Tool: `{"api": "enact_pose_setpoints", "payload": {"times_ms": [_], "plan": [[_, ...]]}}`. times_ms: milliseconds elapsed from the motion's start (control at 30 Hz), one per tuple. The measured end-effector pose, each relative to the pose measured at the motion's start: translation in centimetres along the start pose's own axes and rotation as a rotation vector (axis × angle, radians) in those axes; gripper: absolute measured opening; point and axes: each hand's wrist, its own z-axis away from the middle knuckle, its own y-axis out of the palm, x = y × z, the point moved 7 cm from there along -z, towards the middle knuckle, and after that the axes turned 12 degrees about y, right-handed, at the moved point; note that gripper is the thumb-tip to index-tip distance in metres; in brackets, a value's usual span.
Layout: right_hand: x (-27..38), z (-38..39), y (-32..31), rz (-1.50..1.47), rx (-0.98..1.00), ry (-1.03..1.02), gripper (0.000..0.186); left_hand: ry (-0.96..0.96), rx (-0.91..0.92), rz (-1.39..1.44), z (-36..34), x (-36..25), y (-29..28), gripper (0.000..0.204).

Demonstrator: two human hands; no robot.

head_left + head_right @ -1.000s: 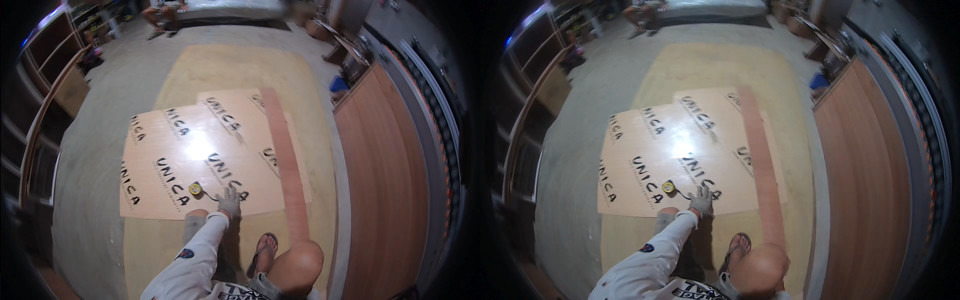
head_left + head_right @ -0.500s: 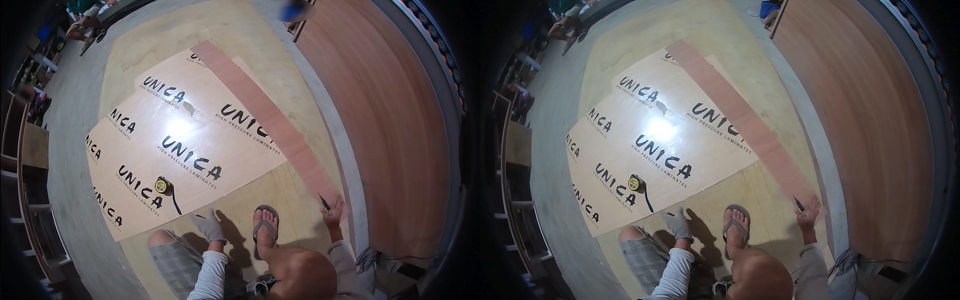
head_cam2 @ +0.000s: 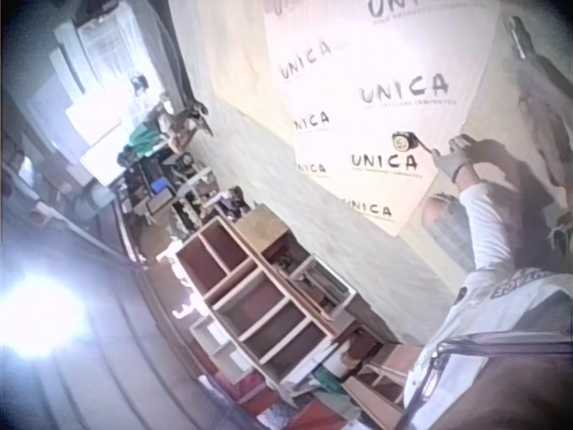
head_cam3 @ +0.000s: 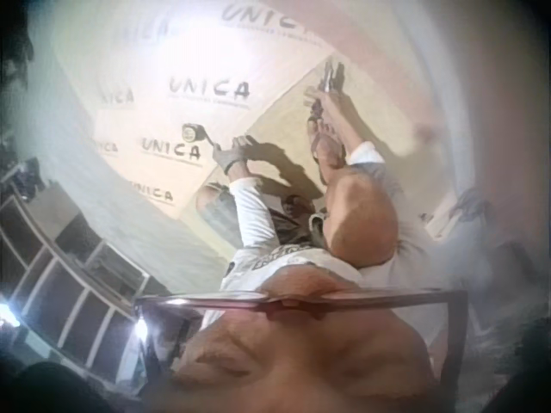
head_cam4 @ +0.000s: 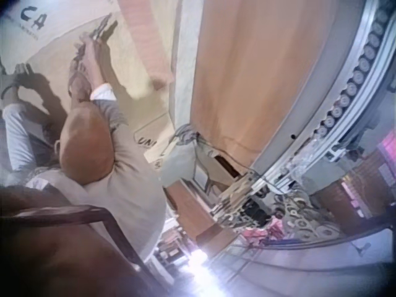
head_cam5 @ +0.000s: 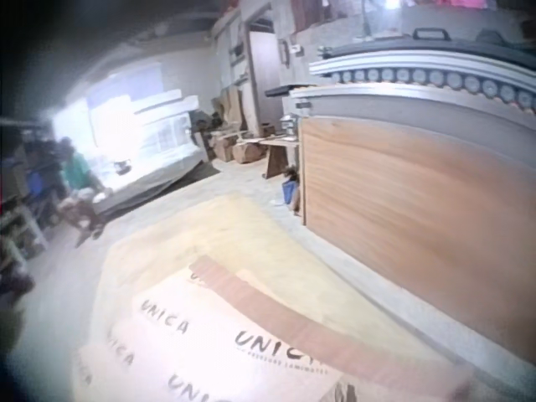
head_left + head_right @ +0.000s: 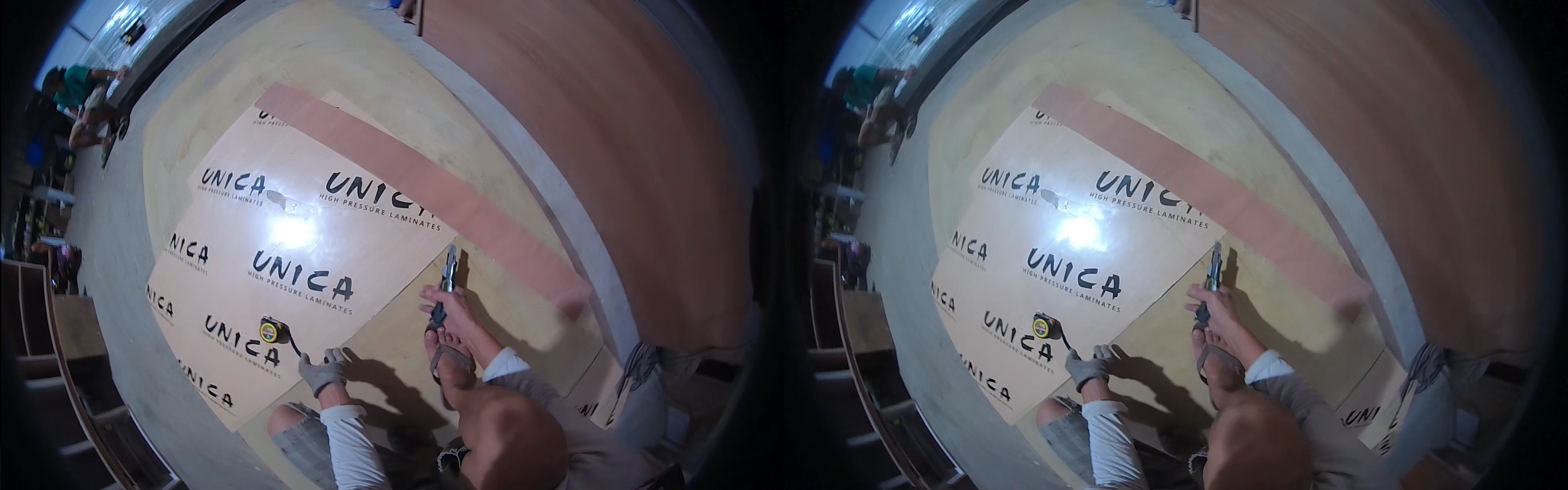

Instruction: The person measures a large sheet of high-pressure laminate on the floor using a tape measure and marks it with a pen. They then use a utility knife to cut along the marked line, separating a strip from the main sheet.

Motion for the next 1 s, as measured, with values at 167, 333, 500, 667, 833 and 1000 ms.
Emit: {"api": "enact_pose_setpoints", "payload": {"times_ms": [167, 333, 500, 667, 833, 1000], "plan": [[-0.7, -2.8, 3.6, -0.121, -0.034, -0.015, 0.016, -0.134, -0.032, 0.018, 0.1, -0.2, -1.4, 0.073], [-0.8, -2.1, 3.9, -0.141, 0.008, -0.130, 0.012, -0.169, -0.003, 0.026, 0.9, 0.2, -1.8, 0.061], [0.0, 0.2, 5.6, 0.277, 0.008, -0.222, 0.020, -0.149, 0.083, 0.078, -0.2, -0.4, -1.7, 0.051], [1.5, 0.4, 6.2, 0.216, 0.062, -0.279, 0.037, -0.039, 0.236, 0.082, -2.4, -0.8, -1.6, 0.038], [3.4, -0.4, 6.3, 0.319, 0.050, -0.272, 0.043, -0.007, 0.504, 0.073, -1.8, -0.7, -0.1, 0.043], [4.2, -0.5, 6.8, 0.551, -0.054, -0.344, 0.035, 0.077, 0.520, 0.134, -2.3, -1.4, -0.3, 0.045]]}}
